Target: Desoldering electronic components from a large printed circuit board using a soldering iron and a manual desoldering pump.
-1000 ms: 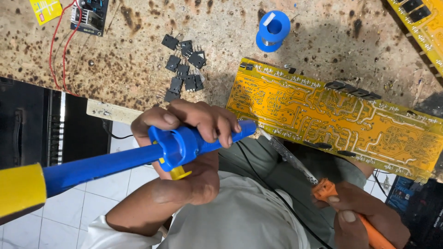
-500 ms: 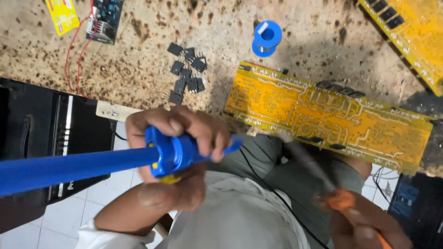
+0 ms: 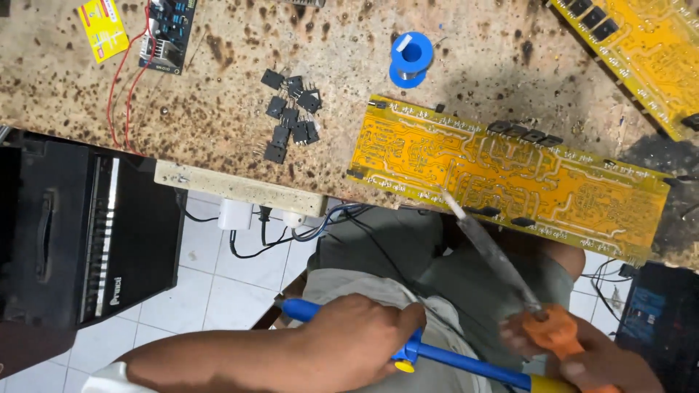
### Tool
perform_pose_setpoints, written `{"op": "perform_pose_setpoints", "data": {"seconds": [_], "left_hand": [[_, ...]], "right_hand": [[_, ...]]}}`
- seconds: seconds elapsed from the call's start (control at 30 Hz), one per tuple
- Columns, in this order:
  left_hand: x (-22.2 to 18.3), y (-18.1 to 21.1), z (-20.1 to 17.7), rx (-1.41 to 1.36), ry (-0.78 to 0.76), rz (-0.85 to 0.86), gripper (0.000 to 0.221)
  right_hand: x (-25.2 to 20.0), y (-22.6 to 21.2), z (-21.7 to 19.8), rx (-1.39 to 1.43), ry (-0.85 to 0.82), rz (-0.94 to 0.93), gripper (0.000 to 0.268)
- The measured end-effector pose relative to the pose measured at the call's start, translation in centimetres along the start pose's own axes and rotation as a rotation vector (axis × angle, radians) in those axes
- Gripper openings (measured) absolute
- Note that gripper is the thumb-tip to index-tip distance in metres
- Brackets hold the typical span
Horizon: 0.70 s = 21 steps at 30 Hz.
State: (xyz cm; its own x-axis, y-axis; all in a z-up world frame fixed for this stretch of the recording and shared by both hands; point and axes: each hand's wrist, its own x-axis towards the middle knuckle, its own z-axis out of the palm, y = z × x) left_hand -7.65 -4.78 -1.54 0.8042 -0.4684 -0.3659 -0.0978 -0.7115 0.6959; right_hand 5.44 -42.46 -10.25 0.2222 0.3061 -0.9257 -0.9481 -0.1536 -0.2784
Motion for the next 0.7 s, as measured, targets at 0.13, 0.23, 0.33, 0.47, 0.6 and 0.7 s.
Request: {"op": "perform_pose_setpoints", "data": {"seconds": [0.13, 0.23, 0.33, 0.47, 0.6, 0.7], "left_hand": [[0.3, 0.4, 0.5, 0.122, -0.062, -0.045, 0.03], [1.2, 1.8, -1.7, 0.04, -0.237, -0.176, 0.033], [1.8, 2.0, 1.3, 0.1, -0.188, -0.203, 0.032], [3.0, 2.2, 3.6, 0.134, -0.169, -0.149, 0.048], [4.2, 0.5, 8.9, 0.011, 0.219, 0.026, 0.026], [4.5, 1.7, 5.1, 0.068, -0.245, -0.11, 0.024]], "right_hand": [[1.3, -0.2, -0.7, -0.407, -0.537, -0.48, 0.058], [2.2, 2.0, 0.7, -0.321, -0.633, -0.466, 0.057], [2.0, 2.9, 4.6, -0.459, -0.543, -0.571, 0.06], [3.1, 4.7, 7.7, -0.153, -0.457, -0.411, 0.082], [1.3, 3.1, 15.7, -0.673, -0.617, -1.505, 0.011], [3.9, 4.6, 11.0, -0.606, -0.361, -1.334, 0.016]]}}
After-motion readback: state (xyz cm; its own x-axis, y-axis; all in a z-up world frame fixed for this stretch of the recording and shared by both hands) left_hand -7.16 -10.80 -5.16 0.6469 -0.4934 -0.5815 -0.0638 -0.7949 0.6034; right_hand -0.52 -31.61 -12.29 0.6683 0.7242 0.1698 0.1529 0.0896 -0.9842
